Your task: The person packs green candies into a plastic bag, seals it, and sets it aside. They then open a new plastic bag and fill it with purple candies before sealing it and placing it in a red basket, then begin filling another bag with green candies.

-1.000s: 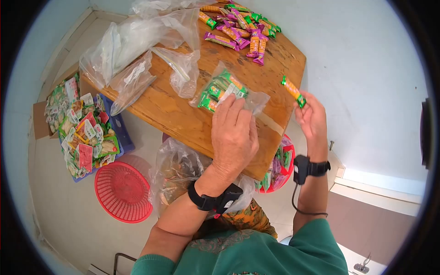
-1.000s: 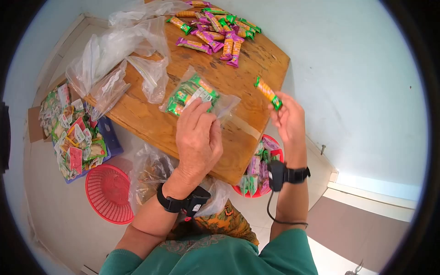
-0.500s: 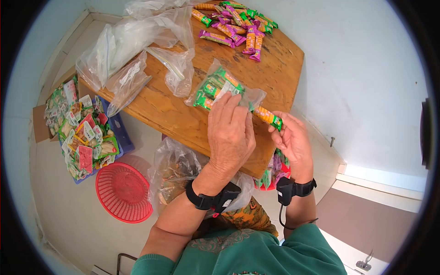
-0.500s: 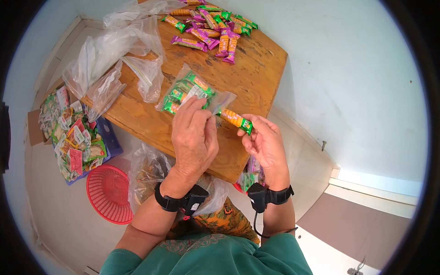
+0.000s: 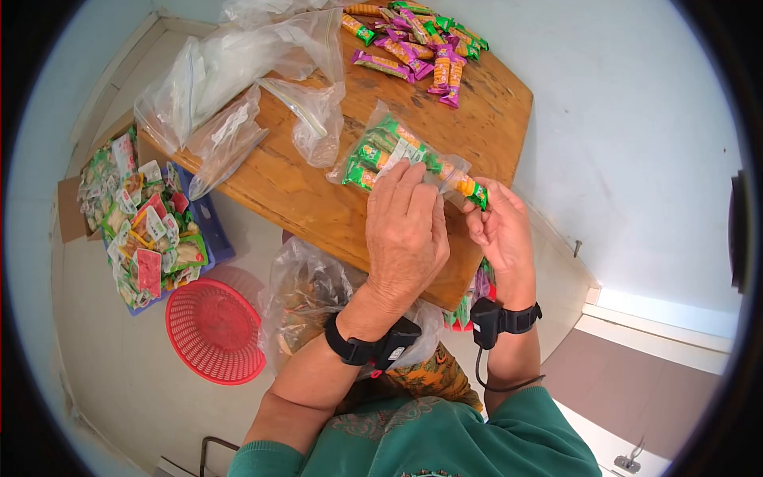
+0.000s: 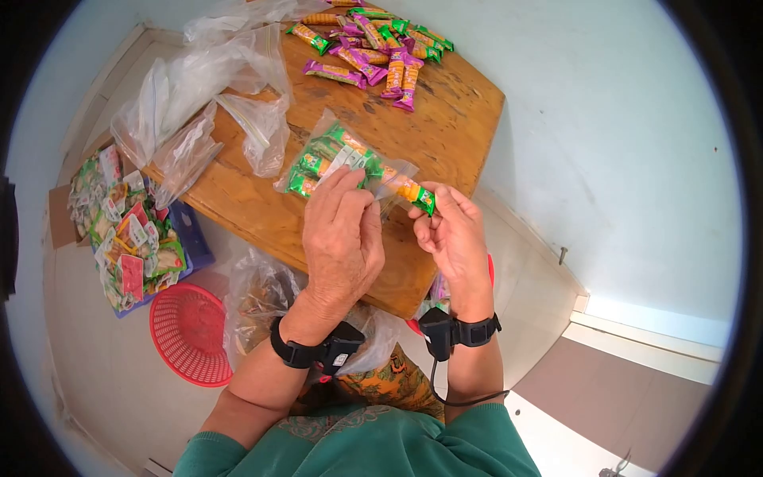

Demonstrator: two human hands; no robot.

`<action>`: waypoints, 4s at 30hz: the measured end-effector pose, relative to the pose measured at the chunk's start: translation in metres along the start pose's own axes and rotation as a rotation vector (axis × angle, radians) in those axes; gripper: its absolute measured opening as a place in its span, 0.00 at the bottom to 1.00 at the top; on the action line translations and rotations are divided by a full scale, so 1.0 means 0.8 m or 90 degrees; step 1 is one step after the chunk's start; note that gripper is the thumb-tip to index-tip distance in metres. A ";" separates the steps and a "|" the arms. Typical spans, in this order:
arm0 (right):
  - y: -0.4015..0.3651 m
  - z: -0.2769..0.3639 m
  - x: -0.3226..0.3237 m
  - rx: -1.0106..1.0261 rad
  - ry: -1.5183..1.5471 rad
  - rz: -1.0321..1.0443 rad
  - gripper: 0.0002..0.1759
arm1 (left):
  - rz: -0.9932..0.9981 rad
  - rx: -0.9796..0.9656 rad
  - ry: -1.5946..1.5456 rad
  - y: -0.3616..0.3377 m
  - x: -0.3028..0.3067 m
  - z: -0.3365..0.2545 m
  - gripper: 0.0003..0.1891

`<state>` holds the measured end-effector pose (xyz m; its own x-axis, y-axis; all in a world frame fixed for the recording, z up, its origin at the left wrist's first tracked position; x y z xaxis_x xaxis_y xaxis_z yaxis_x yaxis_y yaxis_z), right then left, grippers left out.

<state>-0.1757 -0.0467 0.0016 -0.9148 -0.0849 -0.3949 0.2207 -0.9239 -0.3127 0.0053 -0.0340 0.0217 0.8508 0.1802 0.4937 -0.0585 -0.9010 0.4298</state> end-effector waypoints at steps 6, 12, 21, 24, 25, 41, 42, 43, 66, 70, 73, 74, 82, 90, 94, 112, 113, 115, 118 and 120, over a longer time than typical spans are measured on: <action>0.009 -0.005 -0.015 0.016 -0.001 -0.008 0.17 | -0.001 -0.008 0.004 0.000 -0.001 0.000 0.11; 0.031 -0.005 -0.025 0.018 -0.028 0.013 0.17 | 0.019 -0.013 -0.006 0.003 0.001 -0.002 0.10; 0.047 -0.013 -0.041 0.002 -0.135 -0.009 0.15 | 0.040 -0.028 -0.012 0.004 0.001 -0.002 0.08; 0.050 -0.015 -0.052 0.022 -0.141 -0.010 0.13 | 0.044 -0.032 -0.014 0.004 0.000 -0.001 0.08; 0.050 -0.013 -0.056 0.037 -0.132 -0.006 0.12 | 0.048 -0.032 -0.017 0.005 0.000 -0.001 0.08; 0.068 -0.017 -0.059 0.062 -0.188 0.084 0.12 | 0.066 -0.039 0.016 0.006 -0.004 0.001 0.10; 0.068 -0.017 -0.058 0.057 -0.191 0.101 0.13 | 0.066 -0.039 0.016 0.007 -0.004 0.001 0.10; 0.067 -0.017 -0.058 0.052 -0.193 0.118 0.14 | 0.067 -0.039 0.014 0.007 -0.004 0.002 0.11; 0.106 0.090 -0.041 0.154 -0.526 -0.066 0.10 | 0.048 0.000 0.090 0.015 -0.006 0.011 0.25; 0.160 0.104 -0.083 0.293 -0.737 -0.023 0.11 | 0.042 0.003 0.099 0.015 -0.005 0.010 0.24; 0.208 0.102 -0.120 0.408 -0.893 0.039 0.12 | 0.044 0.004 0.099 0.014 -0.004 0.009 0.24; 0.224 0.100 -0.127 0.410 -0.892 0.040 0.12 | 0.049 0.004 0.093 0.015 -0.004 0.008 0.23; 0.310 0.077 -0.168 0.332 -1.355 0.110 0.18 | -0.015 0.063 0.091 0.018 0.006 0.018 0.28; 0.336 0.076 -0.157 0.334 -1.319 0.166 0.21 | -0.004 0.045 0.110 0.015 0.007 0.012 0.27; 0.334 0.074 -0.165 0.358 -1.284 0.161 0.16 | 0.003 0.046 0.108 0.016 0.009 0.011 0.23; 0.155 0.152 -0.128 0.442 -0.740 0.069 0.20 | -0.043 -0.008 0.098 0.012 0.008 0.014 0.13; 0.133 0.152 -0.108 0.442 -0.703 0.065 0.20 | -0.040 -0.005 0.102 0.013 0.009 0.014 0.13; 0.069 0.142 -0.086 0.308 -0.657 0.028 0.19 | -0.036 -0.009 0.101 0.013 0.010 0.013 0.13; 0.000 0.105 -0.047 0.217 -0.646 0.033 0.20 | -0.039 -0.016 0.097 0.013 0.008 0.012 0.13; -0.032 0.082 -0.034 0.216 -0.677 0.045 0.19 | -0.041 -0.023 0.093 0.013 0.008 0.011 0.13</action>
<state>-0.1784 -0.0457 0.0772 -0.7638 -0.2675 0.5874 0.3287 -0.9444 -0.0027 0.0147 -0.0454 0.0227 0.7690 0.2953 0.5669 -0.0265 -0.8713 0.4900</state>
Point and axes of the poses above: each hand's wrist, its own y-axis towards the middle knuckle, its own x-axis out of the back of the hand, z = x × y, the point moved 4 cm from there along y, towards the middle knuckle, and after that the axes turned 15 degrees about z, right-handed, at the moved point
